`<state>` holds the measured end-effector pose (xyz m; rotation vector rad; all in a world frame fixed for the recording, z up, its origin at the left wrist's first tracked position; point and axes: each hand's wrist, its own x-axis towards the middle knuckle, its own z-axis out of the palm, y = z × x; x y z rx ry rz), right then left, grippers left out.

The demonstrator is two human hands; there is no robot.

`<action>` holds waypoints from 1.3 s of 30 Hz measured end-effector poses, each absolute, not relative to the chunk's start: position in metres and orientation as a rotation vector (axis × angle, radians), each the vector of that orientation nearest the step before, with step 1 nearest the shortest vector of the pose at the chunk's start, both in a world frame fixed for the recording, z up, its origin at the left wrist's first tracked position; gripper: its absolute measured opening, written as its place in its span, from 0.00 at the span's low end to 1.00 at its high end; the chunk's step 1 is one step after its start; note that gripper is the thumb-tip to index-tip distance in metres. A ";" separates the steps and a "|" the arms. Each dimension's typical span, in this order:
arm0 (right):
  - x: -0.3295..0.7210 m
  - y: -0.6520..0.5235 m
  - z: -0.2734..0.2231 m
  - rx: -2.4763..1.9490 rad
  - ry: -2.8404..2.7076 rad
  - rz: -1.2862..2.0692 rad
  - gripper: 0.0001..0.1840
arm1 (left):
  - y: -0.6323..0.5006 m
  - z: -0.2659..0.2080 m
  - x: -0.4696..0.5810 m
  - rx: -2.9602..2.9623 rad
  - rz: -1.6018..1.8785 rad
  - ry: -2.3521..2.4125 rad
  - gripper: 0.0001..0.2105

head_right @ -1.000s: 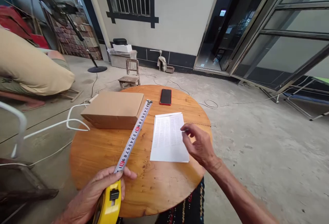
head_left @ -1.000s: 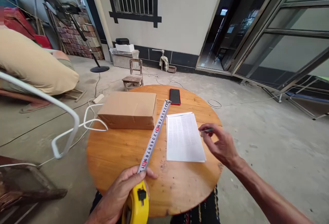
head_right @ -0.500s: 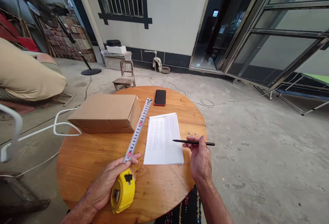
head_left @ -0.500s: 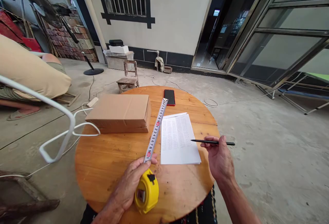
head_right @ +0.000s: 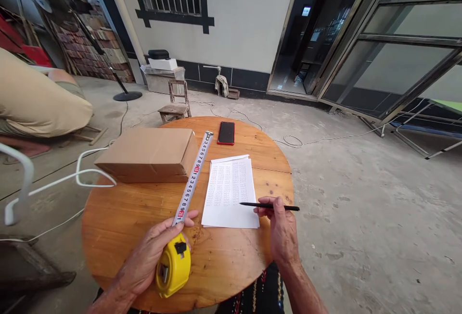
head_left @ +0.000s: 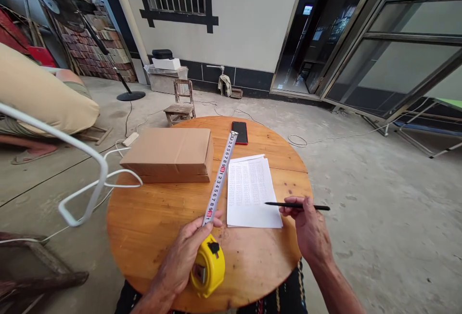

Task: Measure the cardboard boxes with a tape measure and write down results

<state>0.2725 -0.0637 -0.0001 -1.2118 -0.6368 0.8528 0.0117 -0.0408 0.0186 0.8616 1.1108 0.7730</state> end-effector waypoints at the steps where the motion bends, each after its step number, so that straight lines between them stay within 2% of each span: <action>1: 0.271 -0.064 0.003 -1.191 -0.657 0.874 0.24 | -0.041 0.019 0.011 0.869 0.777 1.105 0.14; 9: 0.236 -0.051 0.013 -1.214 -0.921 0.983 0.11 | -0.041 0.017 0.017 0.908 0.761 1.071 0.13; 19: 0.219 -0.036 -0.013 -1.270 -0.877 1.073 0.13 | -0.036 0.019 0.015 0.901 0.732 1.042 0.13; 39: 0.234 -0.035 -0.008 -1.356 -0.957 1.039 0.14 | -0.032 0.010 0.013 0.785 0.618 1.001 0.12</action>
